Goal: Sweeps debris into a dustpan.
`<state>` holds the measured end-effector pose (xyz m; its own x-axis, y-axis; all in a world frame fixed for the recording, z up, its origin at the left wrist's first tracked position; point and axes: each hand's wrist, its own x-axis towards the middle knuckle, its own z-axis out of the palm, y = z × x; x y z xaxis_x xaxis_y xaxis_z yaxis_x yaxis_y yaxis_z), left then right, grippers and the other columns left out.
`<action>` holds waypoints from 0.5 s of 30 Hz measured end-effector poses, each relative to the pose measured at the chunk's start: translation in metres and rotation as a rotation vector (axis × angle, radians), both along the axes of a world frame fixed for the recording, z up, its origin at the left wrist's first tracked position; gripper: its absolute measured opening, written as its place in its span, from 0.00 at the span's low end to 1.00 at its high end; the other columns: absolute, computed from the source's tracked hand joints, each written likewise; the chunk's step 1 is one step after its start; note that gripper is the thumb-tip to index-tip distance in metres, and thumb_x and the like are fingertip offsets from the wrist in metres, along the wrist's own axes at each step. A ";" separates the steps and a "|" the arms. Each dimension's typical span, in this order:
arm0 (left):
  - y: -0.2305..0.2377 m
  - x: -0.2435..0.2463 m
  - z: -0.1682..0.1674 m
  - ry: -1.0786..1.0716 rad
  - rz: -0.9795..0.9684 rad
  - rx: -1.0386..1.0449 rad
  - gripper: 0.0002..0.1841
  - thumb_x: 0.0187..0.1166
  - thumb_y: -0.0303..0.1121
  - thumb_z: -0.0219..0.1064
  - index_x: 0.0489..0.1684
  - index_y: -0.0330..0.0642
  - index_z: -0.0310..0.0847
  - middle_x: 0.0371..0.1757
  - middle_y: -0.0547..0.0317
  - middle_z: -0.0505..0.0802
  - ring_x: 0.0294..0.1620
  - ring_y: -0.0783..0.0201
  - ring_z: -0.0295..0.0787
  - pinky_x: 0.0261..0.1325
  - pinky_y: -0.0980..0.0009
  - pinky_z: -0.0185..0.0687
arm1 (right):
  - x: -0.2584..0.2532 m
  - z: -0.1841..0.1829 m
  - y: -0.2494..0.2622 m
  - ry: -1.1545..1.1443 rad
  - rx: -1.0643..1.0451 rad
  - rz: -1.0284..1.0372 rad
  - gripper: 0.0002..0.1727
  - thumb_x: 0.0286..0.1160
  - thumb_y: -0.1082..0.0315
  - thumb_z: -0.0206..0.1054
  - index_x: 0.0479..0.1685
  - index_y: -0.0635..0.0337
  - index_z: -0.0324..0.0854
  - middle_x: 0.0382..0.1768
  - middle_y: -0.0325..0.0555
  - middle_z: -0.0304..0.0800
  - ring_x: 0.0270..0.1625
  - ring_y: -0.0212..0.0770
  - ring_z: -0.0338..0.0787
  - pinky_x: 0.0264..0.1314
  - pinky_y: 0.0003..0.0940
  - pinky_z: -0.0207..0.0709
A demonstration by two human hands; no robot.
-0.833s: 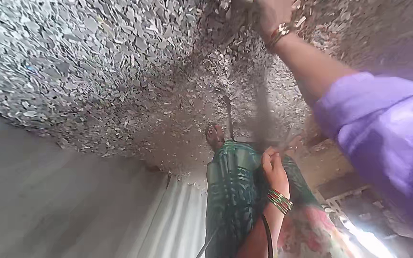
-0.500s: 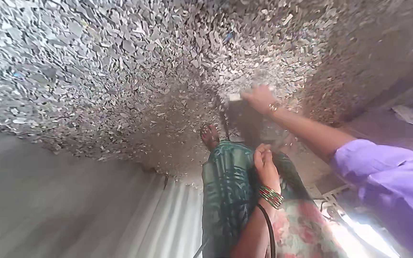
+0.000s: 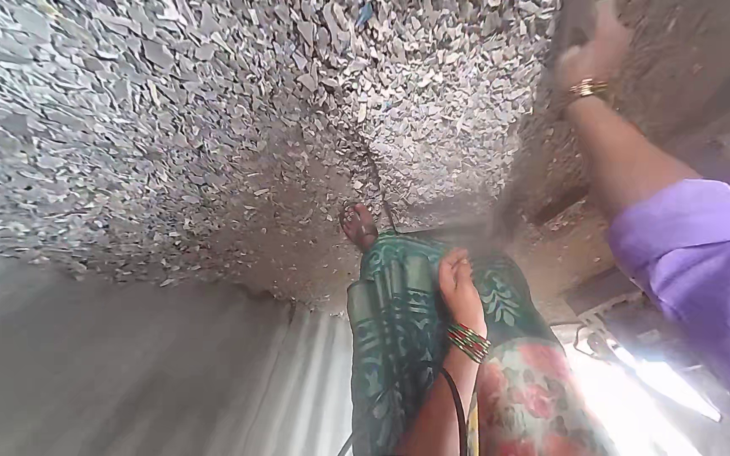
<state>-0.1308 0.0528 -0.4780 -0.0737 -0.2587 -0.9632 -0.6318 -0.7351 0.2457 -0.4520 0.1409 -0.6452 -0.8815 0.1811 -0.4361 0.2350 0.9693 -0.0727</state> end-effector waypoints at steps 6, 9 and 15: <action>-0.010 0.021 -0.028 -0.075 -0.051 -0.081 0.20 0.90 0.27 0.52 0.77 0.25 0.66 0.74 0.32 0.79 0.72 0.49 0.77 0.76 0.55 0.72 | 0.065 0.036 -0.059 -0.420 -0.085 0.439 0.24 0.67 0.76 0.71 0.67 0.68 0.80 0.60 0.81 0.84 0.67 0.84 0.81 0.59 0.84 0.69; -0.033 0.040 -0.049 -0.137 -0.071 -0.156 0.23 0.90 0.26 0.51 0.82 0.25 0.60 0.79 0.30 0.74 0.76 0.46 0.74 0.78 0.54 0.70 | 0.065 0.063 -0.063 -0.525 -0.263 0.405 0.23 0.77 0.66 0.70 0.69 0.67 0.81 0.62 0.75 0.86 0.68 0.75 0.84 0.67 0.76 0.71; -0.080 0.058 -0.142 -0.157 -0.109 -0.163 0.30 0.97 0.45 0.35 0.86 0.29 0.58 0.84 0.34 0.71 0.82 0.47 0.69 0.79 0.50 0.65 | 0.065 0.068 -0.029 -0.414 -1.296 -0.205 0.28 0.93 0.53 0.46 0.83 0.60 0.60 0.79 0.48 0.76 0.78 0.41 0.82 0.77 0.41 0.80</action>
